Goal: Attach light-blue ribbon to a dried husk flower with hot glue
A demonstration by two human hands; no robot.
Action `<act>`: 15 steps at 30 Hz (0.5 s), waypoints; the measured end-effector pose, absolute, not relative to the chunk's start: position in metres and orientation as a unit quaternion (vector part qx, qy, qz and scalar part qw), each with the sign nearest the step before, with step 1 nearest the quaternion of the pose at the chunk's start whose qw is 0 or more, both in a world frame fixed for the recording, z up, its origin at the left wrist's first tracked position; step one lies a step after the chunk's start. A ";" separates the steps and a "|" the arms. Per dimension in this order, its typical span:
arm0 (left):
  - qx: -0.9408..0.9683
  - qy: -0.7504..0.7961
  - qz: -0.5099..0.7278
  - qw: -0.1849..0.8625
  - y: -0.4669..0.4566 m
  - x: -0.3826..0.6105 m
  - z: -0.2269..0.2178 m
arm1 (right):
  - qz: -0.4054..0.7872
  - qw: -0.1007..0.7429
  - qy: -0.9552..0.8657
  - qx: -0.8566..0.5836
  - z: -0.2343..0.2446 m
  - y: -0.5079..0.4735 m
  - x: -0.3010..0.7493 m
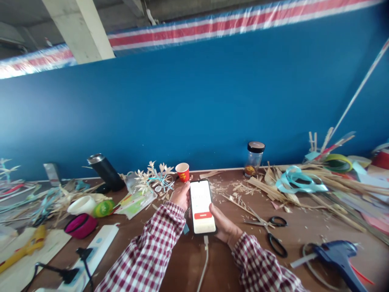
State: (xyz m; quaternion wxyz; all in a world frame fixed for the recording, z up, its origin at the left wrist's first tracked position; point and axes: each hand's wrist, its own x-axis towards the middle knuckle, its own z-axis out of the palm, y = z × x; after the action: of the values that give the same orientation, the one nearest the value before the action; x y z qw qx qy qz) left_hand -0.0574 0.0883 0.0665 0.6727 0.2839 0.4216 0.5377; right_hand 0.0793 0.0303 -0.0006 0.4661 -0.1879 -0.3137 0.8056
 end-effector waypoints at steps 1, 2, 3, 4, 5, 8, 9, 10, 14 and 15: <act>0.277 0.429 0.544 0.666 0.087 -0.059 0.066 | 0.802 0.470 -0.309 -0.201 -0.001 0.031 0.079; 0.271 0.434 0.549 0.661 0.086 -0.060 0.066 | 0.798 0.474 -0.307 -0.210 -0.001 0.032 0.078; 0.267 0.438 0.553 0.657 0.085 -0.062 0.065 | 0.797 0.476 -0.306 -0.214 -0.001 0.032 0.077; 0.265 0.438 0.556 0.655 0.084 -0.064 0.065 | 0.796 0.475 -0.307 -0.215 -0.001 0.032 0.076; 0.263 0.440 0.559 0.652 0.083 -0.066 0.064 | 0.797 0.474 -0.308 -0.213 -0.001 0.032 0.075; 0.258 0.454 0.560 0.643 0.082 -0.072 0.062 | 0.798 0.474 -0.311 -0.205 -0.001 0.029 0.070; 0.259 0.458 0.559 0.640 0.082 -0.075 0.061 | 0.798 0.476 -0.311 -0.200 0.000 0.028 0.068; 0.262 0.460 0.556 0.640 0.081 -0.078 0.060 | 0.798 0.479 -0.310 -0.196 0.000 0.026 0.066; 0.276 0.464 0.540 0.646 0.080 -0.091 0.055 | 0.791 0.500 -0.299 -0.188 0.003 0.017 0.057; 0.275 0.469 0.539 0.644 0.079 -0.096 0.053 | 0.786 0.508 -0.297 -0.188 0.004 0.014 0.055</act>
State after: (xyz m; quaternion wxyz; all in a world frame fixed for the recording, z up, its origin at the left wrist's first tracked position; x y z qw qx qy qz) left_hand -0.0957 0.0794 0.0531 0.6440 0.2746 0.4690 0.5385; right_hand 0.0553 0.0138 0.0040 0.5082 -0.1877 -0.2966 0.7864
